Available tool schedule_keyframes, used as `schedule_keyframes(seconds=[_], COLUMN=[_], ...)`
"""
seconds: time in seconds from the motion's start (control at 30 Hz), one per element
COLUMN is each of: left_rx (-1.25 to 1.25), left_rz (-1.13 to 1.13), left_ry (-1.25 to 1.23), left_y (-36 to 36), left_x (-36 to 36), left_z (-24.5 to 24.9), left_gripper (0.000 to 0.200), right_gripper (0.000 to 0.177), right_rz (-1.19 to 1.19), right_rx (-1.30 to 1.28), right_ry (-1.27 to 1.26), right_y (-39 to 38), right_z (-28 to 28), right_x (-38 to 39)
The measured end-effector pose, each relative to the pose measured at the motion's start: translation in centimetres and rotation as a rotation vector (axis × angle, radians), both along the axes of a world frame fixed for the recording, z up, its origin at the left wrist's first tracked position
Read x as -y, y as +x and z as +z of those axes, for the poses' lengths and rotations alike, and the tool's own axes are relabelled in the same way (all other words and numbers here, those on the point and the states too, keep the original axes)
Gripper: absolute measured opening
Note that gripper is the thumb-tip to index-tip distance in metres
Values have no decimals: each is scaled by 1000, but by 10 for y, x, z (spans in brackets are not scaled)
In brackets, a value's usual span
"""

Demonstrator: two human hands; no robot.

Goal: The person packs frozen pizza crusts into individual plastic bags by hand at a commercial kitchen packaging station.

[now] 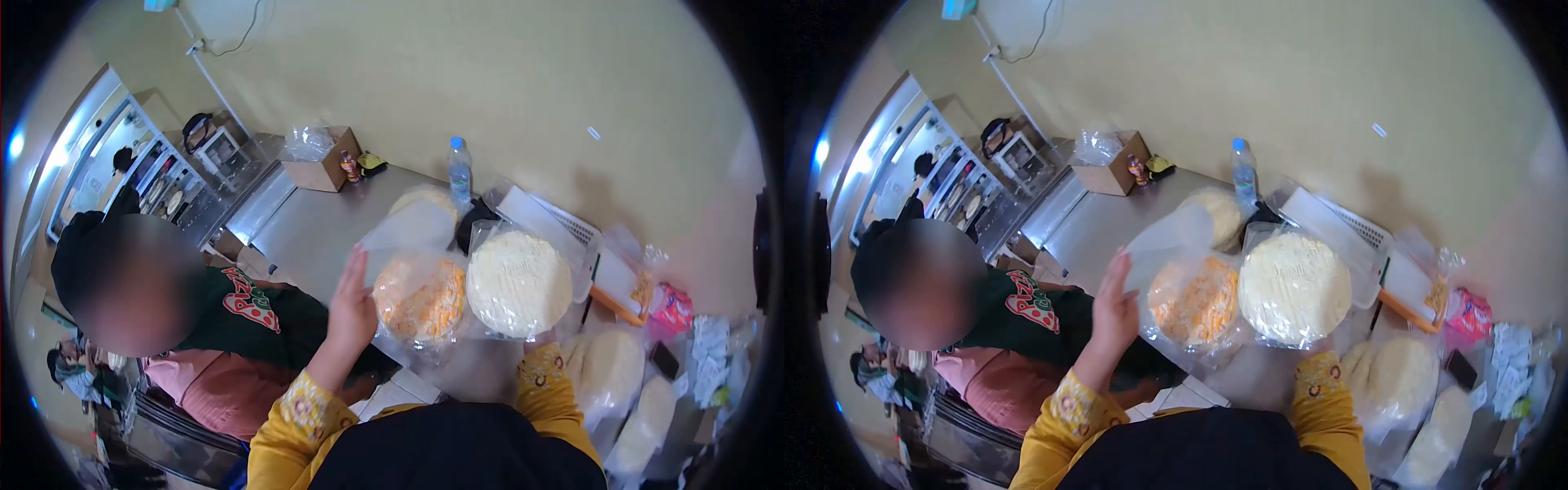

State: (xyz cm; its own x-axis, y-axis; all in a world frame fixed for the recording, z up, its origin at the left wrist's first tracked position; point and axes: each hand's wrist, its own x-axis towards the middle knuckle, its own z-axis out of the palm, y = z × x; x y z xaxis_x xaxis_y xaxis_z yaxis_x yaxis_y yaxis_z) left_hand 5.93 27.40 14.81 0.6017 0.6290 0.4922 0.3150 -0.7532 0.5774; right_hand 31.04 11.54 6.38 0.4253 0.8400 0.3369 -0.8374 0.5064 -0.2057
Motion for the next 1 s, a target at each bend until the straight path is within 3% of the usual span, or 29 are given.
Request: schedule_keyframes(seconds=[0.03,0.3,0.53,0.83,1.0], left_rx=[-63,-323,-501,-479,-444], left_rz=[-36,-257,-386,-640,-666], left_ry=[105,149,205,163,103], left_y=[11,50,33,-12,-18], left_x=[-4,-16,-9,-16,-27], left_z=[-7,-29,-17,-12,-6], left_gripper=[67,68,72,78,78], right_gripper=[64,64,64,65,65], right_rz=[16,212,362,377,364], right_rx=[9,30,-114,-225,-249], right_ry=[-27,-155,-147,-120,-119], right_y=[-6,-74,-139,-165,-154], right_z=[5,15,-21,-43,-41], right_x=[19,103,79,49,39])
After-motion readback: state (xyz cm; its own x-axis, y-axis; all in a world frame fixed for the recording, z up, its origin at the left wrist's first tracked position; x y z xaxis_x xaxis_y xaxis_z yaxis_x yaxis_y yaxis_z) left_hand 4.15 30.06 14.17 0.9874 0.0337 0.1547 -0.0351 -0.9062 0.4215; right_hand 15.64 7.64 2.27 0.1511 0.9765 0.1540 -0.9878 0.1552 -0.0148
